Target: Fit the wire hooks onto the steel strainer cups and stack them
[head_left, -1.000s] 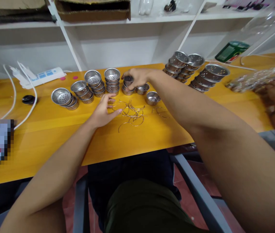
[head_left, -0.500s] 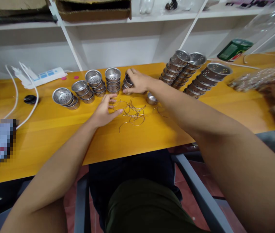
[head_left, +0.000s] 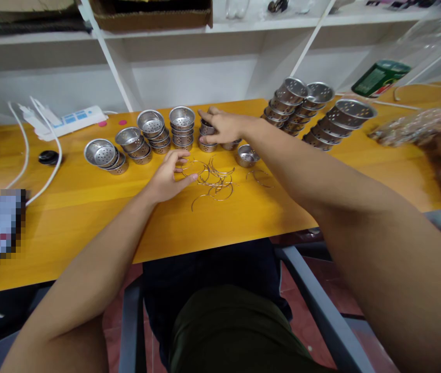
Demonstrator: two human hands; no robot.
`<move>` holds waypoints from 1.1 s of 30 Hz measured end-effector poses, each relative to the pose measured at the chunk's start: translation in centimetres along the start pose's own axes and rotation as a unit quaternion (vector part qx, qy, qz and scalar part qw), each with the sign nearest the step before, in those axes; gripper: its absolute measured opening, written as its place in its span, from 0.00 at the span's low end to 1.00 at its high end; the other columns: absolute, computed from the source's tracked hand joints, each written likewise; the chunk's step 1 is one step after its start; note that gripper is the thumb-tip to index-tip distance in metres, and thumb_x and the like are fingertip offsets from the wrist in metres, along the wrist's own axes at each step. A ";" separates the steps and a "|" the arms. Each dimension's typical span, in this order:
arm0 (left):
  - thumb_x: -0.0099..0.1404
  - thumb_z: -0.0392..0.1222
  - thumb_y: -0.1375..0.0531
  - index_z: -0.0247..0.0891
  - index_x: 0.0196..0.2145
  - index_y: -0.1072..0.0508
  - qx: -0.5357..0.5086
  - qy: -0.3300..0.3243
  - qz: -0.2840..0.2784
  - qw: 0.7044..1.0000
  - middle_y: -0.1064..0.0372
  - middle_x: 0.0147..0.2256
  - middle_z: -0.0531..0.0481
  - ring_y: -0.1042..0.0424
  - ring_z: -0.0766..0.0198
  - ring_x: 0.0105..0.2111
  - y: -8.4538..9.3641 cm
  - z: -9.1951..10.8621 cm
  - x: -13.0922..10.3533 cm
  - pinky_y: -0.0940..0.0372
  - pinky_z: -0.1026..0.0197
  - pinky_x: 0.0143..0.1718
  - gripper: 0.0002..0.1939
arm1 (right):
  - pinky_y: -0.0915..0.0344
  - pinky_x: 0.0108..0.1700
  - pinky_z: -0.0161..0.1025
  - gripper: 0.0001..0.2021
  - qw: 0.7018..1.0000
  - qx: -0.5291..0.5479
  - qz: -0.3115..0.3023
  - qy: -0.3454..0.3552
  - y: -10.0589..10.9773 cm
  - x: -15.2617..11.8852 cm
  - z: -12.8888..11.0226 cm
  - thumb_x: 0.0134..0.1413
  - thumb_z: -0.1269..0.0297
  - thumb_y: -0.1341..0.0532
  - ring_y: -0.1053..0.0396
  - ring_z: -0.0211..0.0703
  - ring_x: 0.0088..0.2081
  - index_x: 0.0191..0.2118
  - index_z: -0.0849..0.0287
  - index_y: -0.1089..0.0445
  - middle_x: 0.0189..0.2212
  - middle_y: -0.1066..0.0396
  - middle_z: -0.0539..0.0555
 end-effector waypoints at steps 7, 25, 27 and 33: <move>0.76 0.49 0.21 0.48 0.71 0.24 0.008 -0.001 -0.004 1.000 0.23 0.73 0.38 0.15 0.46 0.68 0.0 0.0 0.0 0.13 0.43 0.66 0.32 | 0.30 0.88 0.74 0.63 1.000 -0.014 -0.010 -0.007 -0.3 0.3 -0.1 0.57 0.32 0.20 0.30 0.90 0.84 0.91 0.58 0.31 0.83 0.27 0.73; 0.76 0.48 0.20 0.48 0.71 0.22 0.008 -0.006 -0.007 1.000 0.21 0.72 0.39 0.15 0.46 0.69 0.0 0.1 0.1 0.13 0.42 0.67 0.31 | 0.25 0.82 0.72 0.52 1.000 -0.027 -0.006 -0.010 -0.7 -0.2 -1.5 0.64 0.35 0.21 0.21 0.83 0.74 0.86 0.53 0.30 0.80 0.26 0.70; 0.76 0.48 0.20 0.48 0.71 0.22 0.011 -0.005 -0.008 1.000 0.21 0.72 0.39 0.15 0.46 0.69 0.0 0.2 0.1 0.13 0.43 0.67 0.31 | 0.25 0.82 0.73 0.55 1.000 -0.026 -0.008 -0.013 -0.8 -0.4 -1.6 0.64 0.33 0.21 0.21 0.85 0.75 0.87 0.53 0.32 0.81 0.27 0.71; 0.77 0.49 0.21 0.47 0.71 0.23 0.013 -0.004 -0.009 1.000 0.21 0.71 0.38 0.15 0.47 0.68 0.1 0.1 0.0 0.13 0.43 0.67 0.30 | 0.28 0.84 0.75 0.60 1.000 -0.019 -0.013 -0.021 -0.6 -0.1 -2.2 0.64 0.30 0.20 0.24 0.88 0.78 0.91 0.57 0.36 0.83 0.30 0.75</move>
Point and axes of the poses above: each hand's wrist, its own x-axis towards the middle knuckle, its own y-axis out of the back of the hand, z = x × y, the point moved 3 cm from there along x, towards the middle knuckle
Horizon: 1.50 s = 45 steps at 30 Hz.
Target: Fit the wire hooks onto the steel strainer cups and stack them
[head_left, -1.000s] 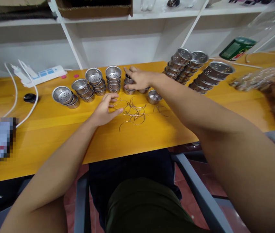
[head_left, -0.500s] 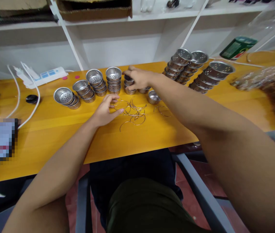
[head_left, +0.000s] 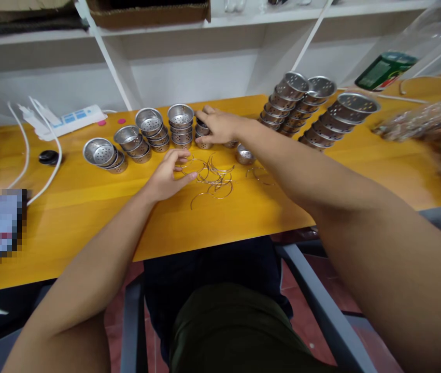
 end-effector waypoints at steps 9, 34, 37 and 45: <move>0.76 0.47 0.20 0.47 0.70 0.22 -0.005 0.005 0.005 1.000 0.20 0.70 0.38 0.14 0.46 0.68 0.2 -0.1 0.0 0.14 0.41 0.67 0.30 | 0.40 0.89 0.75 0.77 0.990 0.135 0.045 -0.002 1.7 -0.3 0.9 0.31 0.15 0.14 0.37 0.83 0.85 0.84 0.54 0.25 0.78 0.23 0.69; 0.70 0.58 0.12 0.55 0.83 0.36 -0.026 -0.076 0.026 0.996 0.27 0.79 0.34 0.15 0.40 0.71 -0.7 -1.1 0.2 0.11 0.38 0.66 0.56 | 0.22 0.78 0.69 0.33 0.972 0.129 0.195 0.002 4.3 -12.6 -5.0 0.66 0.51 0.12 0.22 0.75 0.68 0.69 0.52 0.19 0.65 0.18 0.66; 0.66 0.71 0.11 0.54 0.87 0.42 -0.021 -0.116 0.034 0.992 0.30 0.81 0.30 0.17 0.33 0.75 -0.9 -1.3 0.4 0.13 0.33 0.72 0.67 | 0.21 0.76 0.70 0.35 0.971 0.171 0.144 0.085 1.4 -11.6 -9.6 0.65 0.46 0.11 0.19 0.74 0.67 0.70 0.52 0.18 0.66 0.18 0.66; 0.69 0.82 0.17 0.43 0.79 0.31 0.062 -0.087 0.105 0.989 0.20 0.71 0.32 0.14 0.34 0.71 0.9 -2.9 1.0 0.18 0.33 0.77 0.59 | 0.18 0.60 0.54 0.12 0.985 0.144 0.076 -0.054 0.6 -10.8 -8.4 0.84 0.61 0.29 0.14 0.61 0.53 0.63 0.57 0.13 0.56 0.10 0.64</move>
Point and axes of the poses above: each hand's wrist, its own x-axis towards the middle knuckle, its own y-axis out of the back of the hand, z = x × y, the point moved 3 cm from there along x, towards the middle knuckle
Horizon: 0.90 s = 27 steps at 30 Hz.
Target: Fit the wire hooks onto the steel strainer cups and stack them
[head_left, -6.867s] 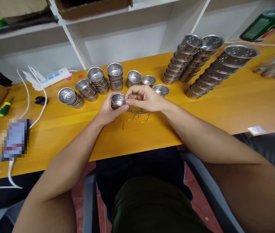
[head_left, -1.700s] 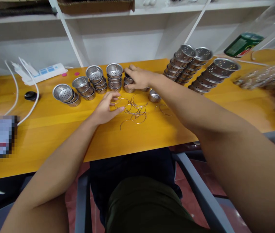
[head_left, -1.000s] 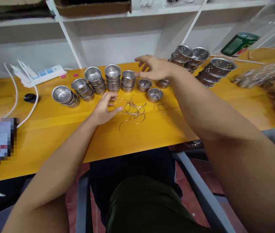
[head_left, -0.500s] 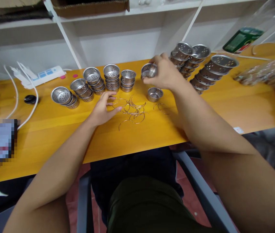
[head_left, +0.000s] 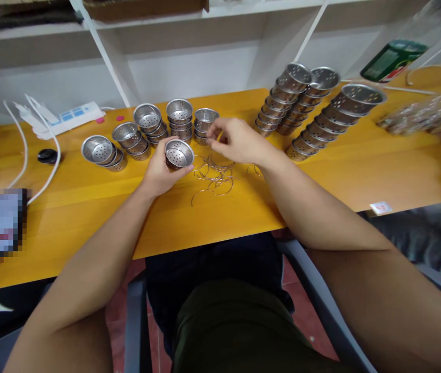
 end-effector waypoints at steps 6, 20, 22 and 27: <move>0.69 0.78 0.15 0.44 0.78 0.28 0.005 -0.021 0.008 1.000 0.20 0.73 0.34 0.16 0.36 0.74 0.3 1.0 0.4 0.21 0.36 0.80 0.56 | 0.32 0.44 0.47 0.06 0.962 -0.192 -0.154 -0.115 -1.4 -0.4 0.2 0.79 0.72 0.29 0.12 0.62 0.50 0.49 0.60 0.11 0.52 0.07 0.69; 0.67 0.78 0.15 0.48 0.79 0.31 -0.018 0.005 0.009 1.000 0.23 0.74 0.35 0.18 0.35 0.75 0.4 1.1 0.3 0.21 0.35 0.81 0.58 | 0.18 0.48 0.52 0.10 0.995 0.041 -0.077 -0.047 -0.8 0.2 3.9 0.59 0.73 0.21 0.17 0.55 0.38 0.38 0.52 0.19 0.33 0.16 0.53; 0.65 0.81 0.15 0.49 0.79 0.32 -0.029 0.007 0.009 1.000 0.23 0.74 0.36 0.18 0.34 0.75 0.2 0.9 0.3 0.21 0.33 0.81 0.60 | 0.16 0.49 0.54 0.11 0.995 0.086 -0.045 -0.031 -0.7 0.4 4.9 0.58 0.71 0.20 0.16 0.56 0.39 0.38 0.51 0.20 0.33 0.16 0.54; 0.66 0.85 0.17 0.51 0.78 0.33 -0.067 0.017 0.002 0.998 0.24 0.70 0.37 0.17 0.35 0.73 -0.2 0.2 0.2 0.18 0.32 0.77 0.60 | 0.12 0.53 0.59 0.10 0.994 0.107 -0.020 -0.012 -0.5 0.5 5.7 0.59 0.65 0.18 0.15 0.60 0.41 0.39 0.50 0.18 0.36 0.13 0.56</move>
Point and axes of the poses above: each hand's wrist, its own x-axis towards the middle knuckle, its own y-axis out of the back of the hand, z = x × y, the point moved 3 cm from there along x, towards the middle knuckle
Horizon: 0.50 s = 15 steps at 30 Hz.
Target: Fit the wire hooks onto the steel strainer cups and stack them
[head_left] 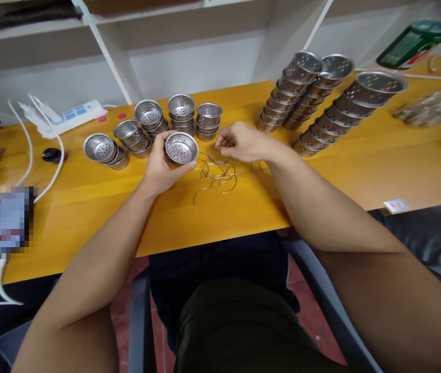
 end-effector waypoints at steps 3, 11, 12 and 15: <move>0.66 0.87 0.18 0.52 0.77 0.34 -0.011 0.005 -0.001 1.000 0.24 0.69 0.38 0.16 0.36 0.72 0.0 -0.2 0.0 0.17 0.33 0.75 0.60 | 0.13 0.59 0.62 0.09 1.000 0.001 0.016 0.007 0.0 0.1 -0.4 0.61 0.64 0.18 0.14 0.61 0.44 0.39 0.51 0.17 0.38 0.12 0.57; 0.58 0.87 0.14 0.49 0.73 0.29 0.003 0.001 0.023 1.000 0.20 0.66 0.38 0.13 0.35 0.66 0.8 0.6 0.2 0.16 0.28 0.73 0.62 | 0.17 0.42 0.50 0.08 0.986 0.164 0.001 0.007 -0.3 0.4 -0.7 0.69 0.61 0.17 0.21 0.50 0.35 0.47 0.53 0.12 0.33 0.18 0.51; 0.58 0.87 0.14 0.48 0.72 0.28 0.005 0.001 0.026 1.000 0.19 0.66 0.38 0.13 0.34 0.66 0.8 0.7 0.2 0.16 0.27 0.74 0.61 | 0.18 0.40 0.49 0.08 0.984 0.180 0.002 0.010 -0.3 0.4 -0.6 0.69 0.60 0.17 0.22 0.50 0.34 0.48 0.53 0.12 0.32 0.19 0.51; 0.57 0.88 0.14 0.48 0.70 0.26 0.016 0.006 0.036 0.999 0.18 0.64 0.38 0.14 0.33 0.68 0.9 0.5 0.2 0.18 0.24 0.76 0.60 | 0.22 0.36 0.46 0.11 0.977 0.213 0.011 0.023 -0.8 0.5 -0.4 0.72 0.55 0.16 0.24 0.48 0.31 0.50 0.52 0.13 0.31 0.20 0.50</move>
Point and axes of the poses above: each hand's wrist, its own x-axis towards the middle knuckle, its own y-axis out of the back of the hand, z = x × y, the point moved 3 cm from there along x, towards the middle knuckle
